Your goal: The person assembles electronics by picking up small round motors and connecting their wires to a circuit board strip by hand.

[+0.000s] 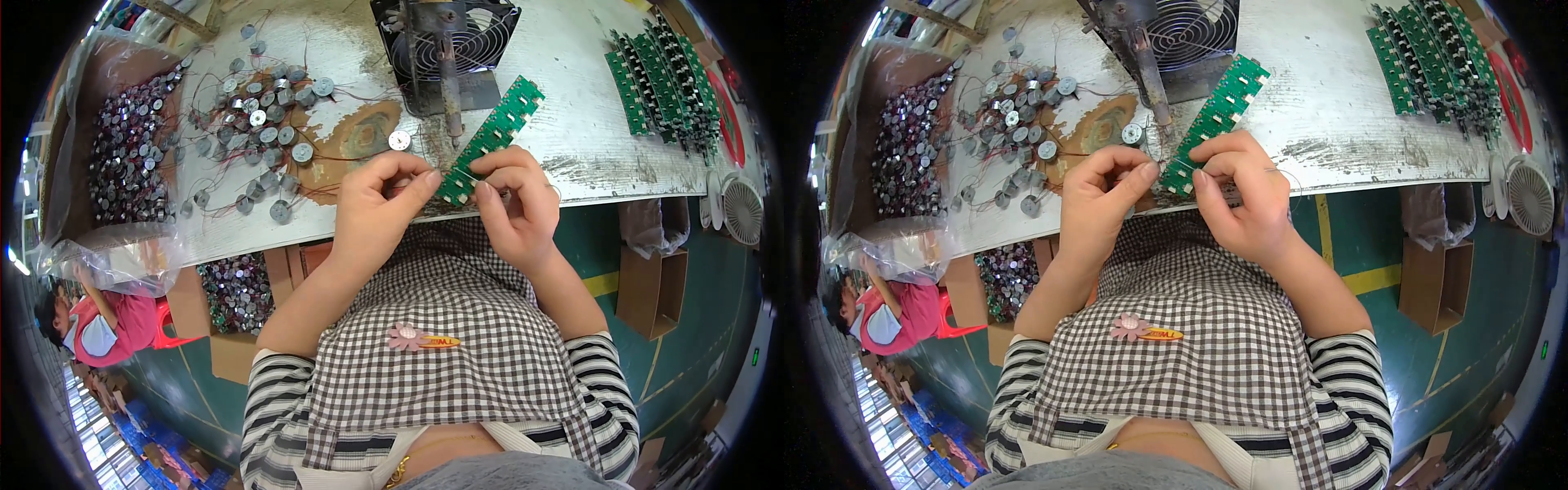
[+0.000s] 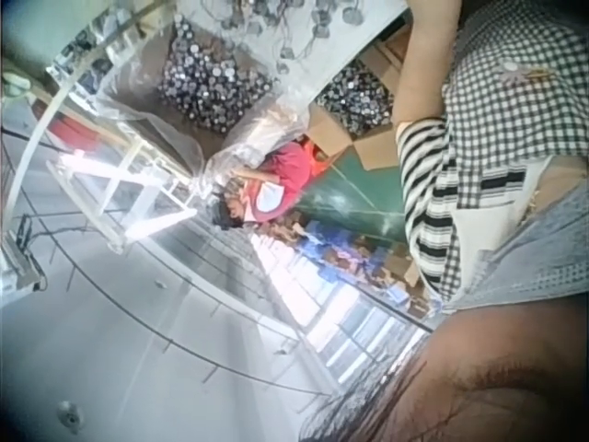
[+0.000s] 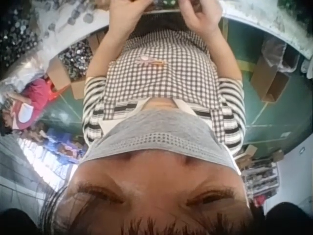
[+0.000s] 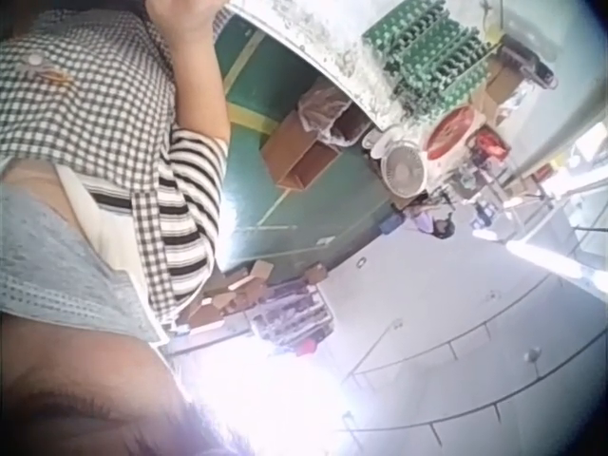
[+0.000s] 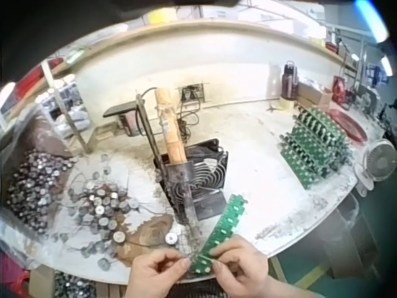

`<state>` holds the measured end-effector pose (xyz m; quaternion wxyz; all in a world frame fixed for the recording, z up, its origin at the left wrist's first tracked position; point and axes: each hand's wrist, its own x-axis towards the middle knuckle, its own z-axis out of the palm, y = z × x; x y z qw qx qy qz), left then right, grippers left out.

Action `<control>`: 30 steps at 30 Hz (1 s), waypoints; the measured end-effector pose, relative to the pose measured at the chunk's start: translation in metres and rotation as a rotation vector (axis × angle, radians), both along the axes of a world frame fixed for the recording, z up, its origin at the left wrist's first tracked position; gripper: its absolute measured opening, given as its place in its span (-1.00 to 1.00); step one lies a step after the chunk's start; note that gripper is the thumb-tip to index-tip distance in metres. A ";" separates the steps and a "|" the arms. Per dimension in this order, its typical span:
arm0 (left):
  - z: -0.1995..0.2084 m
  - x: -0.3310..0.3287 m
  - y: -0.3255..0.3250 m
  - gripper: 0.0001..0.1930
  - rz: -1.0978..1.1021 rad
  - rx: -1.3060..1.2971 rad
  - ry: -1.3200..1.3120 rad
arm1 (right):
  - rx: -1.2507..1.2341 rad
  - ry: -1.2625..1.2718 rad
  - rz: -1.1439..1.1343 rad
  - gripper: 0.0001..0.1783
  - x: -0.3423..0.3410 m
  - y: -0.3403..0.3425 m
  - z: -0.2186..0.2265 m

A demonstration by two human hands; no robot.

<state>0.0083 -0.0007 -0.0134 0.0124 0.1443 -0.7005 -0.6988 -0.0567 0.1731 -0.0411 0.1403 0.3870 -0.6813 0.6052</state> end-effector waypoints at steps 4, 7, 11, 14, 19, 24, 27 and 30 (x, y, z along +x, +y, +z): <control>-0.007 -0.006 0.001 -0.88 0.023 -0.185 0.272 | -0.027 0.025 -0.008 -0.89 -0.002 -0.002 0.002; 0.000 -0.011 0.007 -0.90 0.033 -0.086 0.246 | -0.040 -0.012 -0.003 -0.89 -0.003 -0.002 0.005; 0.009 -0.013 0.010 -0.92 0.040 0.033 0.155 | -0.032 0.022 -0.004 -0.88 -0.005 -0.002 0.009; 0.008 -0.013 0.012 -0.93 0.023 -0.021 0.153 | -0.008 0.051 -0.029 -0.88 -0.005 -0.003 0.012; 0.007 -0.022 0.016 -0.93 0.105 -0.042 0.235 | 0.022 0.101 -0.070 -0.88 -0.010 -0.007 0.018; 0.008 -0.020 0.017 -0.92 0.126 -0.079 0.259 | 0.015 0.098 -0.059 -0.88 -0.009 -0.007 0.018; 0.004 -0.016 0.019 -0.92 0.130 -0.100 0.251 | 0.010 0.078 -0.057 -0.88 -0.004 -0.005 0.011; 0.002 -0.016 0.019 -0.93 0.111 -0.129 0.251 | 0.004 0.045 -0.060 -0.88 -0.002 -0.004 0.009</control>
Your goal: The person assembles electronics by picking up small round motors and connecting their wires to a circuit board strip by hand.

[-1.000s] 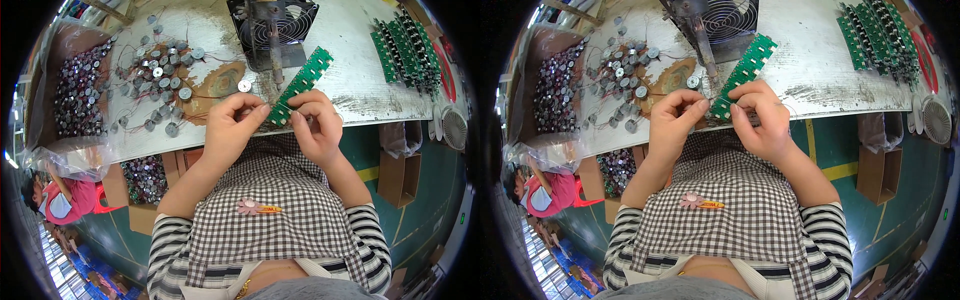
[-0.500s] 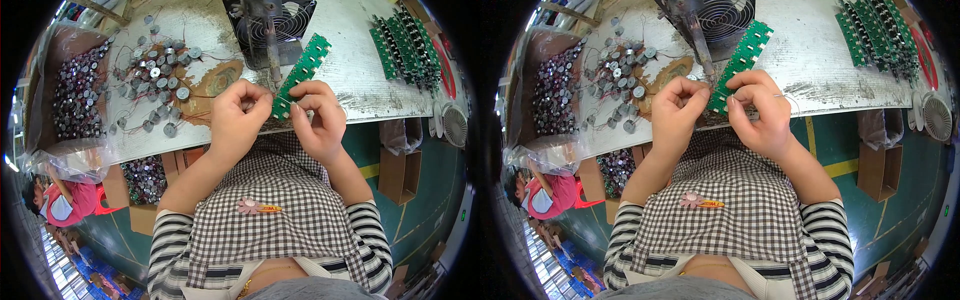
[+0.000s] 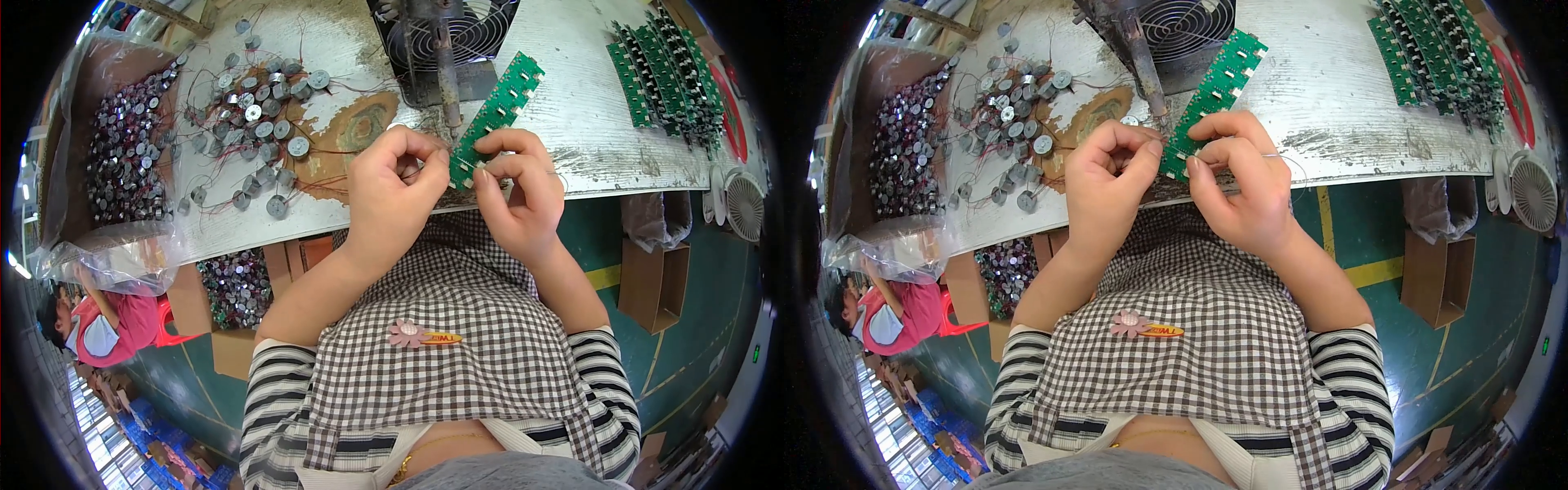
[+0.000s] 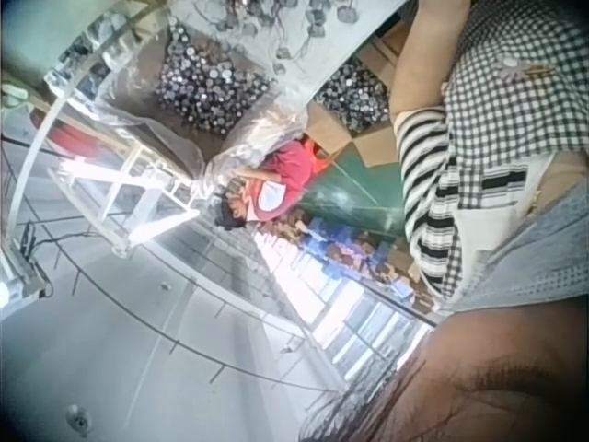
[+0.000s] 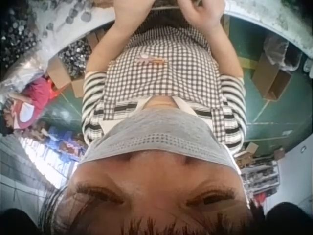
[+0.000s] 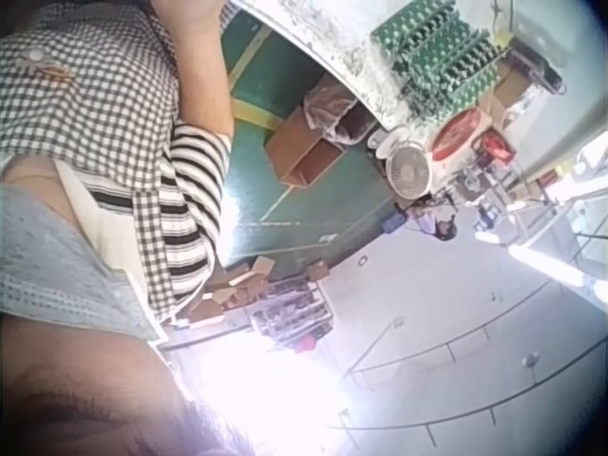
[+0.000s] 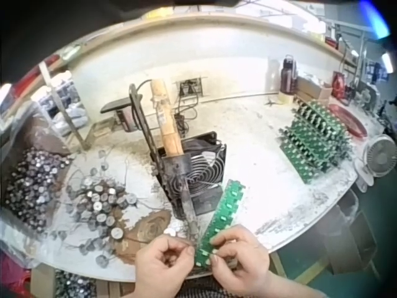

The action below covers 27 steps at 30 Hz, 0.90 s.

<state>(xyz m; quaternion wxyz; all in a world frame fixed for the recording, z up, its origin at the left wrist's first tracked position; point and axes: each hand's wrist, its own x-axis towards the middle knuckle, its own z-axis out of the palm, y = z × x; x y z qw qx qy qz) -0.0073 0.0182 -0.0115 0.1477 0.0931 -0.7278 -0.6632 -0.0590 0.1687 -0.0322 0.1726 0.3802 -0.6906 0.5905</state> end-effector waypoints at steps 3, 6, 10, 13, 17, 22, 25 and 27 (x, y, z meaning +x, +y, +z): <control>0.001 0.001 -0.003 -0.94 -0.028 0.029 0.016 | -0.001 0.001 0.003 -0.88 0.000 0.001 0.001; 0.004 0.001 -0.006 -0.95 -0.091 -0.036 -0.064 | -0.002 0.001 0.003 -0.88 0.001 0.001 0.001; 0.006 -0.003 -0.006 -0.95 -0.074 -0.071 -0.075 | 0.006 -0.022 -0.014 -0.88 0.000 -0.002 0.004; 0.009 -0.006 -0.008 -0.95 -0.044 -0.104 -0.041 | 0.007 0.013 -0.017 -0.87 -0.005 -0.006 0.009; 0.011 -0.003 -0.002 -0.93 -0.008 -0.054 -0.007 | -0.005 0.051 -0.020 -0.87 -0.006 -0.004 0.004; 0.005 -0.005 -0.004 -0.92 -0.003 -0.096 0.005 | 0.005 0.020 -0.026 -0.87 -0.003 -0.004 0.001; 0.007 0.000 -0.006 -0.92 -0.053 -0.140 -0.024 | -0.003 0.016 -0.035 -0.87 -0.001 -0.003 0.000; 0.005 0.000 -0.007 -0.90 -0.087 -0.128 -0.032 | -0.041 -0.028 -0.069 -0.87 0.002 -0.002 0.002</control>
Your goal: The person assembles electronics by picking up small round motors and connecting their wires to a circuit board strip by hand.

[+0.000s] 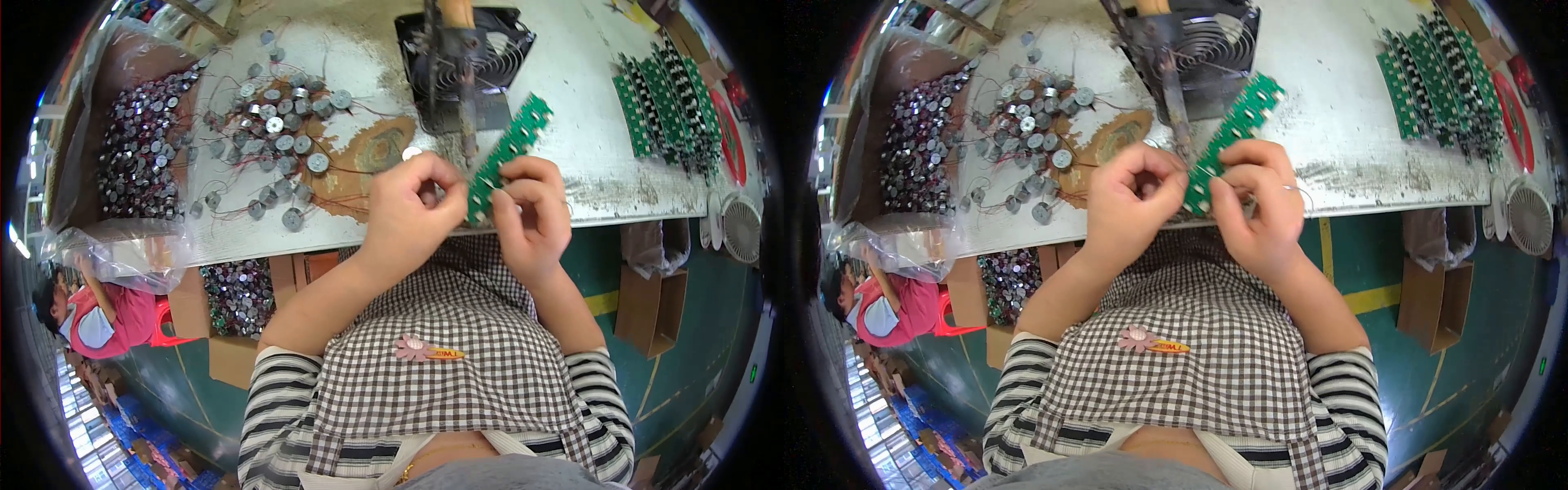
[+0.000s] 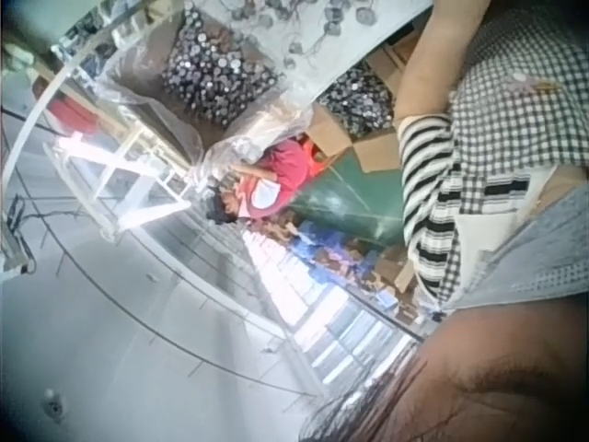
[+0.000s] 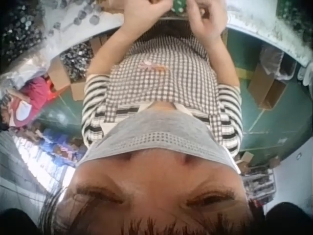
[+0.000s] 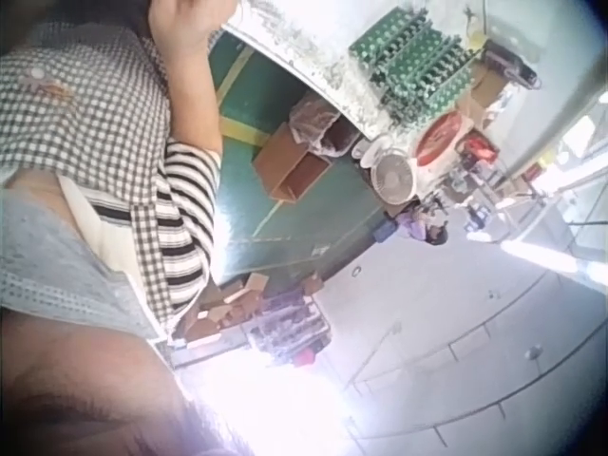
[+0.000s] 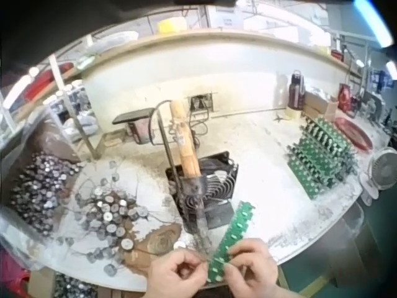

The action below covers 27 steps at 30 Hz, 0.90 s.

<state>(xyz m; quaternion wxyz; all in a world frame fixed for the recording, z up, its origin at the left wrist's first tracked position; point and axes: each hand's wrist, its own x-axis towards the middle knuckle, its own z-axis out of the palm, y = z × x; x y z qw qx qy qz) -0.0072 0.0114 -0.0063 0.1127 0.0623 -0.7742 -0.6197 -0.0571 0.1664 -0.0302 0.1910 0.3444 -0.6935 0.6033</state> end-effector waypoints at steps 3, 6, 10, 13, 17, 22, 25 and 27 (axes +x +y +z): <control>0.005 -0.001 -0.011 -0.92 -0.116 -0.038 0.002 | -0.100 -0.216 0.056 -0.92 0.001 0.010 -0.004; 0.020 -0.021 -0.046 -0.85 -0.147 -0.338 0.238 | -0.202 -0.282 0.073 -0.95 -0.002 0.012 -0.006; 0.018 -0.054 -0.087 -0.87 0.079 -1.022 0.413 | -0.144 -0.230 0.090 -0.94 -0.004 0.010 -0.018; -0.006 -0.073 -0.090 -0.90 -0.103 -1.040 0.403 | -0.183 -0.284 0.090 -0.94 -0.001 0.004 -0.011; -0.006 -0.085 -0.096 -0.87 -0.219 -0.905 0.273 | -0.182 -0.267 0.087 -0.94 -0.004 0.006 -0.015; 0.004 -0.091 -0.097 -0.81 -0.319 -0.859 0.074 | -0.162 -0.251 0.065 -0.94 -0.007 0.006 -0.015; -0.003 -0.098 -0.104 -0.86 -0.365 -0.827 0.055 | -0.167 -0.258 0.065 -0.93 -0.006 0.005 -0.017; -0.007 -0.098 -0.104 -0.88 -0.350 -0.929 0.157 | -0.169 -0.263 0.060 -0.93 -0.007 0.006 -0.018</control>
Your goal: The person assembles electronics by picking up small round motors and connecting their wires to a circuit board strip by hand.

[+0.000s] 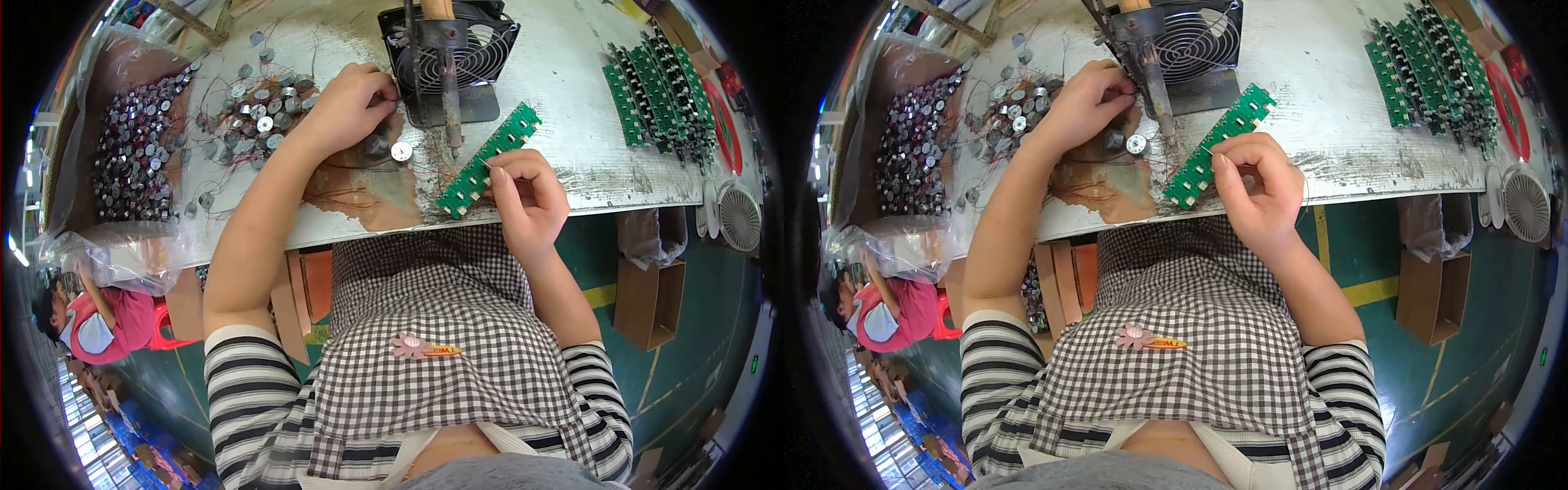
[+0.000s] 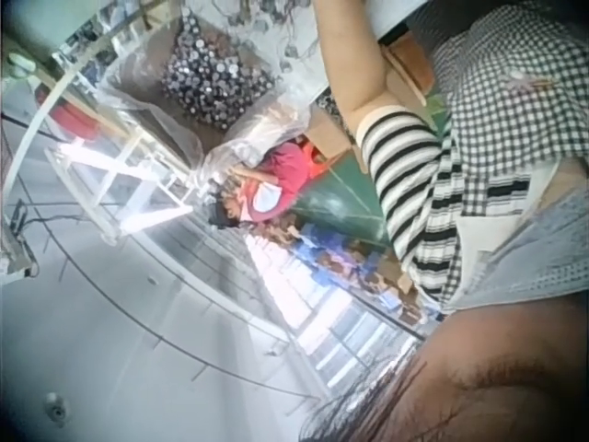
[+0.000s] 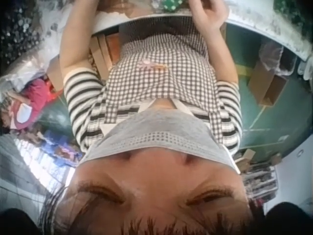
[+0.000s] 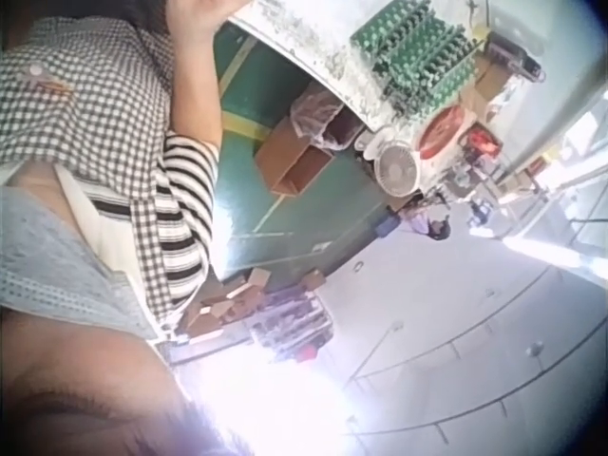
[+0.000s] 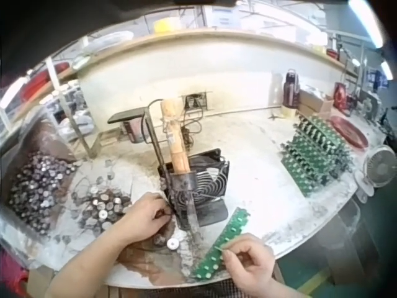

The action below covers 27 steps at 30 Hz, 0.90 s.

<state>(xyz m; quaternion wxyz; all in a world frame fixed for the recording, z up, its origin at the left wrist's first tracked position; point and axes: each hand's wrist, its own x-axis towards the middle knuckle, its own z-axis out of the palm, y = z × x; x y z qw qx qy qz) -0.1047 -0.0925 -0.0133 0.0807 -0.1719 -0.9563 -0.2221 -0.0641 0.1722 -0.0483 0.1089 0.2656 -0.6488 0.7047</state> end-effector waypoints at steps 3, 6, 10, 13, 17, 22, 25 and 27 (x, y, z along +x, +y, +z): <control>-0.002 0.005 -0.007 -0.88 0.046 0.072 0.250 | -0.007 0.022 0.010 -0.92 0.000 0.000 -0.001; 0.015 0.024 -0.007 -0.96 0.297 0.776 0.191 | -0.033 -0.031 0.024 -0.92 0.002 0.000 0.000; 0.033 0.062 0.005 -0.94 0.179 1.279 0.297 | -0.005 0.008 0.017 -0.90 0.001 0.001 -0.001; 0.038 0.092 0.036 -0.92 0.177 1.327 0.332 | 0.010 0.020 0.031 -0.90 0.001 0.005 0.000; 0.013 0.115 0.064 -0.87 0.389 1.337 -0.151 | -0.068 0.042 0.132 -0.87 0.003 0.002 0.005; 0.005 0.110 0.080 -0.84 0.455 1.308 -0.326 | 0.042 0.068 0.091 -0.89 0.004 0.000 0.006; 0.007 0.108 0.086 -0.84 0.439 1.224 -0.351 | 0.190 0.254 0.062 -0.89 -0.001 0.002 0.012; 0.008 0.106 0.089 -0.84 0.407 1.189 -0.343 | 0.209 0.267 0.055 -0.88 0.002 0.001 0.015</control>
